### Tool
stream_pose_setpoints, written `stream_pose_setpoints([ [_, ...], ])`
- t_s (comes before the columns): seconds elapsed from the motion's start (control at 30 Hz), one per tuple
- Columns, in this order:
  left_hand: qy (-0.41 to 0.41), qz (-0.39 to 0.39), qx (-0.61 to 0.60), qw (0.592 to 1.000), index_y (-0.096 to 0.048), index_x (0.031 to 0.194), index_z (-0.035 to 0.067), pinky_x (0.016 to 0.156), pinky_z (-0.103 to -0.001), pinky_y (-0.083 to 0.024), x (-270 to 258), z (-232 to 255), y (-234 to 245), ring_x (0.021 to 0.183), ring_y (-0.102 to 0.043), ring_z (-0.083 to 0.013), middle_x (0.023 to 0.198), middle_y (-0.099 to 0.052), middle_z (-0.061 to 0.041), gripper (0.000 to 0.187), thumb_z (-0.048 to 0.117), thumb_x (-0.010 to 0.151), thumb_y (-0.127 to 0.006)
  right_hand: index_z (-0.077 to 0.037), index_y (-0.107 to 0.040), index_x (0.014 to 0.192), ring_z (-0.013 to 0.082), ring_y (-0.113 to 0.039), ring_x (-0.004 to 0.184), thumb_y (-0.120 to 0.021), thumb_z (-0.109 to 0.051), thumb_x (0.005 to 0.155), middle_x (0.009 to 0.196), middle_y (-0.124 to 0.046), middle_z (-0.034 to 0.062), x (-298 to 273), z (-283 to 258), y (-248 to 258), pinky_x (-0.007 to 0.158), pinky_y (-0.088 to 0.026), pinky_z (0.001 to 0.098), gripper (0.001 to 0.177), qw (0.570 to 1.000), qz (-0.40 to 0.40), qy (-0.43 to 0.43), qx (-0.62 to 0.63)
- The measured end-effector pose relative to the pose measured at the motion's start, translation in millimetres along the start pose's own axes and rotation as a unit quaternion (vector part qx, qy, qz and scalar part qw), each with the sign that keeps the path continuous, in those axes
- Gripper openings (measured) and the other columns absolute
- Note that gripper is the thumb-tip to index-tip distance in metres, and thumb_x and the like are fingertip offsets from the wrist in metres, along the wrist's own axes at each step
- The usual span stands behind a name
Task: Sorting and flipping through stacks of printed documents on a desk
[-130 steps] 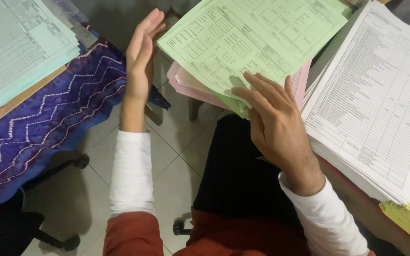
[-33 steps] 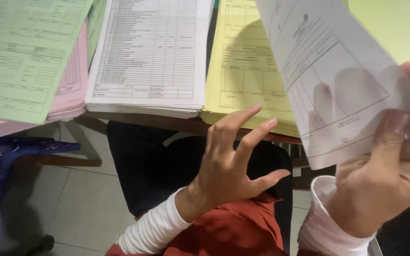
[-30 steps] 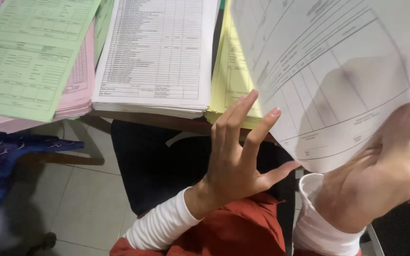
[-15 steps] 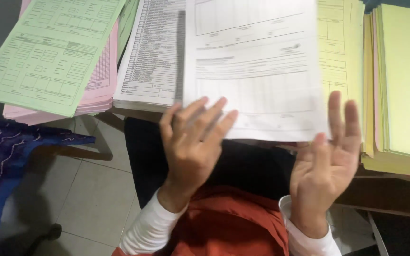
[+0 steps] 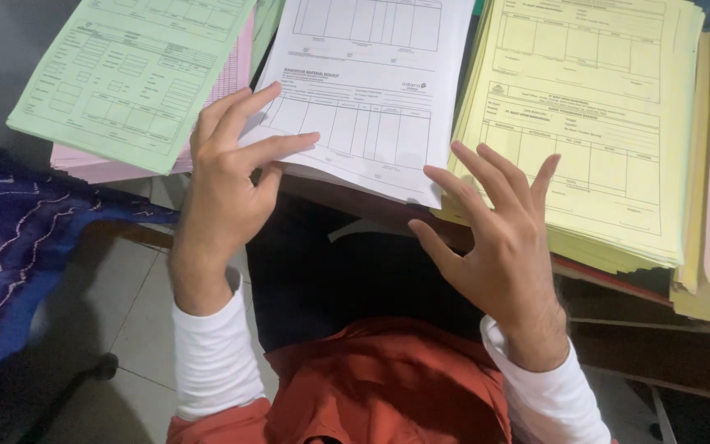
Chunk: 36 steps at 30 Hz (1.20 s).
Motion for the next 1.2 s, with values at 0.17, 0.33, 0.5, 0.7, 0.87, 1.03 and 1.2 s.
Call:
stream_pose_setpoints([
  [0.17, -0.003, -0.098, -0.043, 0.994, -0.076, 0.125, 0.018, 0.106, -0.044, -0.047, 13.4, -14.1, 9.7, 0.135, -0.047, -0.0348, 0.147, -0.057, -0.015, 0.055, -0.016, 0.086, -0.055, -0.015, -0.065, 0.130, 0.0381, -0.060, 0.127, -0.082, -0.044, 0.089, 0.142, -0.061, 0.0204, 20.5, 2.5, -8.7, 0.108, -0.017, 0.0879, 0.053, 0.998, -0.044, 0.031, -0.036],
  [0.33, 0.027, -0.218, 0.031, 0.975, -0.056, 0.148, 0.022, 0.119, -0.061, -0.016, 17.4, -25.9, 4.4, 0.148, -0.024, -0.0400, 0.159, -0.035, -0.021, 0.075, 0.041, 0.081, -0.083, -0.016, -0.064, 0.132, 0.0379, -0.063, 0.121, -0.082, -0.043, 0.088, 0.141, -0.060, 0.0189, 31.4, 10.3, -22.9, 0.106, -0.024, 0.0860, 0.055, 0.995, -0.082, 0.047, -0.024],
  [0.5, 0.070, -0.281, 0.111, 0.951, -0.043, 0.156, 0.022, 0.118, -0.064, -0.011, 28.8, -47.8, -5.5, 0.148, -0.019, -0.0432, 0.156, -0.035, -0.027, 0.101, 0.063, 0.073, -0.082, -0.016, -0.066, 0.128, 0.0405, -0.059, 0.127, -0.087, -0.042, 0.082, 0.142, -0.060, 0.0206, 37.4, 14.9, -27.7, 0.102, -0.024, 0.0876, 0.057, 0.995, -0.092, 0.039, -0.020],
  [0.7, 0.106, -0.318, 0.057, 0.940, -0.056, 0.147, 0.022, 0.115, -0.058, -0.024, 40.7, -55.5, -0.6, 0.143, -0.029, -0.0347, 0.147, -0.054, -0.010, 0.077, 0.049, 0.079, -0.081, -0.013, -0.069, 0.122, 0.0371, -0.062, 0.125, -0.086, -0.047, 0.082, 0.138, -0.063, 0.0198, 42.0, 18.4, -29.9, 0.098, -0.025, 0.0894, 0.055, 0.995, -0.088, 0.031, -0.037],
  [0.87, 0.086, -0.306, 0.043, 0.947, -0.060, 0.142, 0.016, 0.115, -0.055, -0.029, 40.4, -60.4, -0.9, 0.144, -0.031, -0.0354, 0.144, -0.057, -0.011, 0.074, 0.046, 0.078, -0.083, -0.014, -0.068, 0.125, 0.0369, -0.065, 0.121, -0.088, -0.039, 0.081, 0.139, -0.064, 0.0210, 43.1, 20.1, -33.0, 0.101, -0.021, 0.0891, 0.054, 0.996, -0.092, 0.020, -0.009],
  [1.03, 0.067, -0.291, 0.039, 0.953, -0.061, 0.140, 0.011, 0.117, -0.052, -0.029, 37.7, -62.6, -3.7, 0.145, -0.032, -0.0359, 0.147, -0.053, -0.016, 0.073, 0.043, 0.079, -0.084, -0.017, -0.070, 0.123, 0.0332, -0.067, 0.117, -0.088, -0.040, 0.083, 0.135, -0.068, 0.0168, 41.6, 21.3, -32.6, 0.103, -0.021, 0.0889, 0.050, 0.997, -0.073, 0.019, 0.008],
  [1.2, 0.041, -0.289, 0.036, 0.956, -0.064, 0.133, 0.008, 0.114, -0.048, -0.033, 39.5, -62.0, -5.6, 0.137, -0.043, -0.0348, 0.130, -0.063, -0.010, 0.065, 0.040, 0.080, -0.084, -0.018, -0.075, 0.109, 0.0364, -0.064, 0.119, -0.091, -0.039, 0.079, 0.125, -0.073, 0.0081, 40.4, 23.5, -36.4, 0.102, -0.021, 0.0891, 0.039, 0.996, -0.082, 0.022, -0.003],
])
Point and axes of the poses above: each hand's wrist, its own x-axis towards the middle knuckle, its own y-axis out of the back of the hand, z = x × y, the point moved 5 cm from there along x, towards the middle knuckle
